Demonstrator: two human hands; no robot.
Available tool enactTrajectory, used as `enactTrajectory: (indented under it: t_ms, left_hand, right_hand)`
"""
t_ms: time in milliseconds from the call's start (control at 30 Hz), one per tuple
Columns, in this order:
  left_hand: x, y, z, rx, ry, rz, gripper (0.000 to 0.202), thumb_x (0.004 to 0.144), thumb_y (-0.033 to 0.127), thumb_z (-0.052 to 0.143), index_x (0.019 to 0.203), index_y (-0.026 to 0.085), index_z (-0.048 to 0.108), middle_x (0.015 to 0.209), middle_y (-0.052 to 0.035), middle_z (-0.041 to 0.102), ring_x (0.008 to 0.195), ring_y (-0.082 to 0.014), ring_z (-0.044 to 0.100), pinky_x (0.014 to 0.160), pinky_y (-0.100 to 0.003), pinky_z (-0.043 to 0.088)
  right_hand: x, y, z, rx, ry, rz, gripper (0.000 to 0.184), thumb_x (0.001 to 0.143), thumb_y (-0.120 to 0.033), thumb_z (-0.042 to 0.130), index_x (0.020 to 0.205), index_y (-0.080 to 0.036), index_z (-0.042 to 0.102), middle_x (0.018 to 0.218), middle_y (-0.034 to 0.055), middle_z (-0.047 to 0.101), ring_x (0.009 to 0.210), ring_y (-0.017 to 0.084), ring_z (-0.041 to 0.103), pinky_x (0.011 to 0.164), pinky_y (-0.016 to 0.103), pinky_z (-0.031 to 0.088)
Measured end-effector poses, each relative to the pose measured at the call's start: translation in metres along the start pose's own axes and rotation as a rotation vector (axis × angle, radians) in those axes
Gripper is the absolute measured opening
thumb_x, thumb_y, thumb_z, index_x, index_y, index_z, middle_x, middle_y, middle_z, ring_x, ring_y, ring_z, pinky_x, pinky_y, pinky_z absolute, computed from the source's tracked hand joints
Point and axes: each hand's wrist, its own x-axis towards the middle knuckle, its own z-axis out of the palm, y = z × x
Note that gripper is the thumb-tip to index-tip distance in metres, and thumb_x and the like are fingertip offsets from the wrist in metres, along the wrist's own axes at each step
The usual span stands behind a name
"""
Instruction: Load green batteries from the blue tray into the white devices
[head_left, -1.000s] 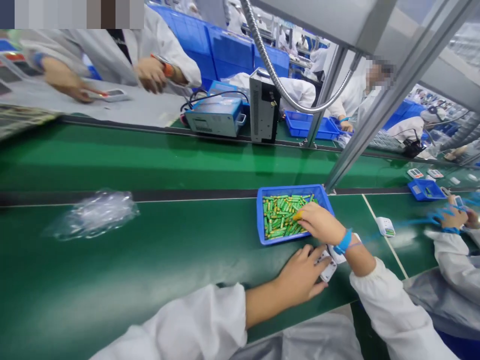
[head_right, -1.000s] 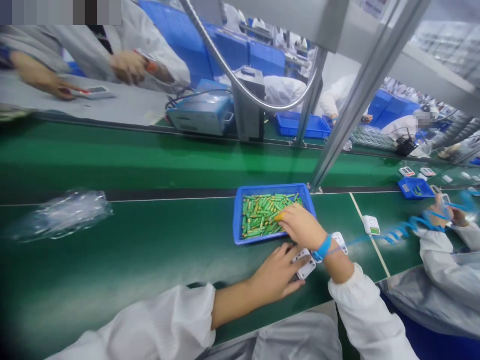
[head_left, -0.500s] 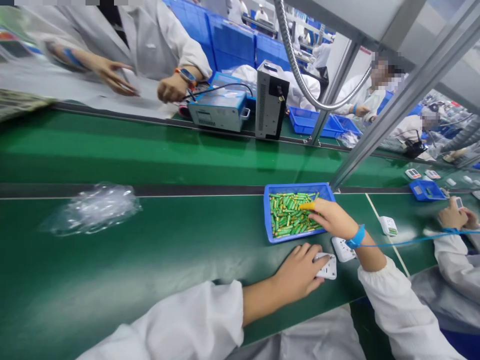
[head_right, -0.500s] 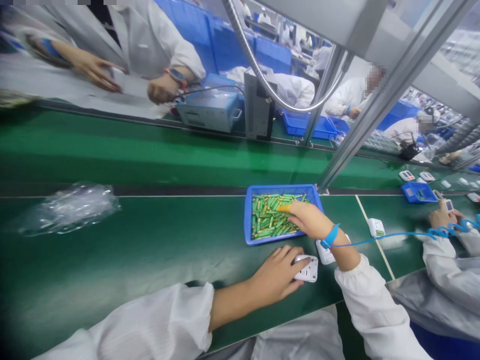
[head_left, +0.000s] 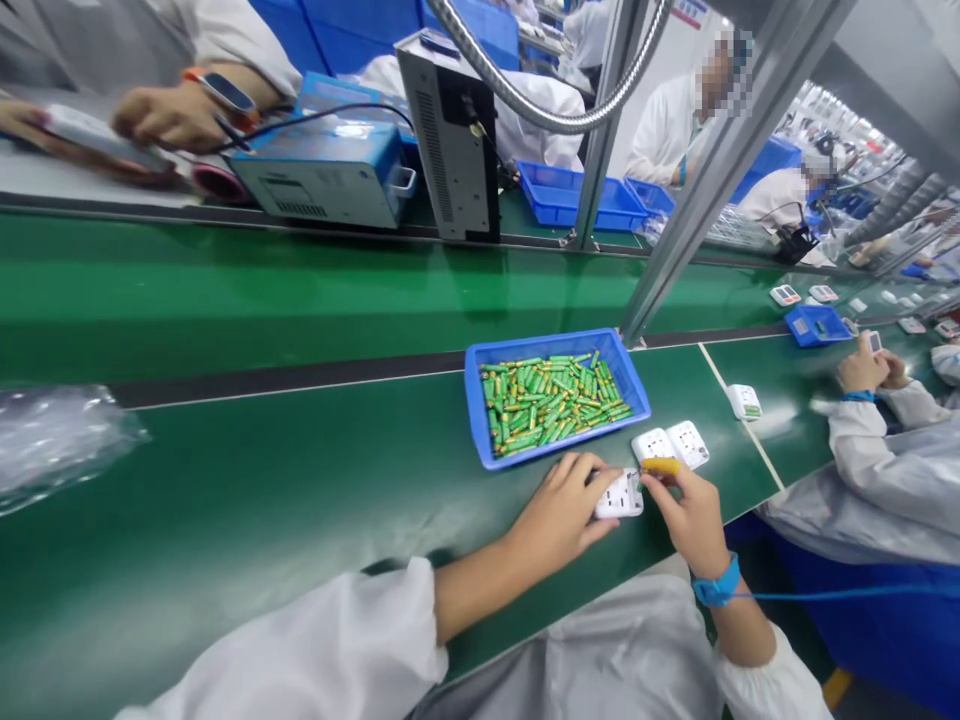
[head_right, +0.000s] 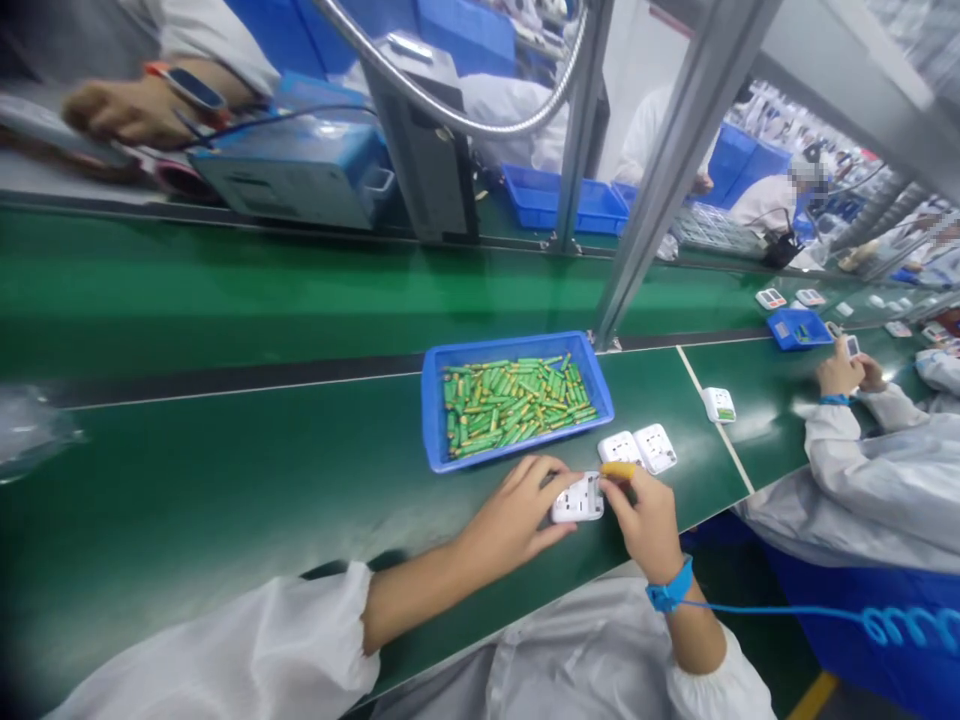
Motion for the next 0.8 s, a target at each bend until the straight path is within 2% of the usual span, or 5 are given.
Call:
enactTrajectory:
  t_ms: [133, 400, 633, 800]
  left_hand:
    - [0.0, -0.001, 0.002, 0.006, 0.007, 0.0, 0.071, 0.088, 0.023, 0.095, 0.15, 0.025, 0.06, 0.135, -0.0103, 0.061, 0.126, -0.0336, 0.057, 0.109, -0.051, 0.055]
    - [0.001, 0.001, 0.001, 0.085, 0.026, 0.02, 0.071, 0.089, 0.025, 0.095, 0.151, 0.021, 0.06, 0.131, -0.012, 0.062, 0.122, -0.0345, 0.058, 0.103, -0.053, 0.057]
    - [0.001, 0.006, 0.0, 0.096, 0.035, 0.013, 0.071, 0.088, 0.023, 0.095, 0.15, 0.022, 0.061, 0.132, -0.012, 0.063, 0.123, -0.0346, 0.058, 0.103, -0.052, 0.056]
    - [0.002, 0.009, -0.007, 0.116, 0.032, 0.018, 0.066, 0.09, 0.024, 0.093, 0.149, 0.022, 0.062, 0.131, -0.012, 0.064, 0.122, -0.034, 0.059, 0.101, -0.05, 0.055]
  right_hand:
    - [0.001, -0.007, 0.005, -0.085, 0.027, -0.058, 0.013, 0.106, -0.03, 0.072, 0.114, -0.023, 0.08, 0.099, 0.0053, 0.082, 0.087, 0.022, 0.077, 0.083, 0.034, 0.062]
    - [0.004, -0.009, 0.005, -0.229, 0.038, -0.28, 0.01, 0.108, -0.022, 0.067, 0.113, -0.021, 0.077, 0.11, 0.0106, 0.076, 0.104, 0.027, 0.074, 0.091, 0.043, 0.064]
    - [-0.009, -0.017, 0.007, -0.315, 0.004, -0.336, 0.013, 0.109, -0.021, 0.067, 0.117, -0.021, 0.076, 0.118, 0.0142, 0.074, 0.113, 0.031, 0.07, 0.097, 0.051, 0.066]
    - [-0.018, -0.027, 0.0, -0.33, -0.041, -0.409, 0.019, 0.11, -0.018, 0.062, 0.122, -0.019, 0.076, 0.124, 0.0166, 0.073, 0.127, 0.034, 0.067, 0.105, 0.055, 0.064]
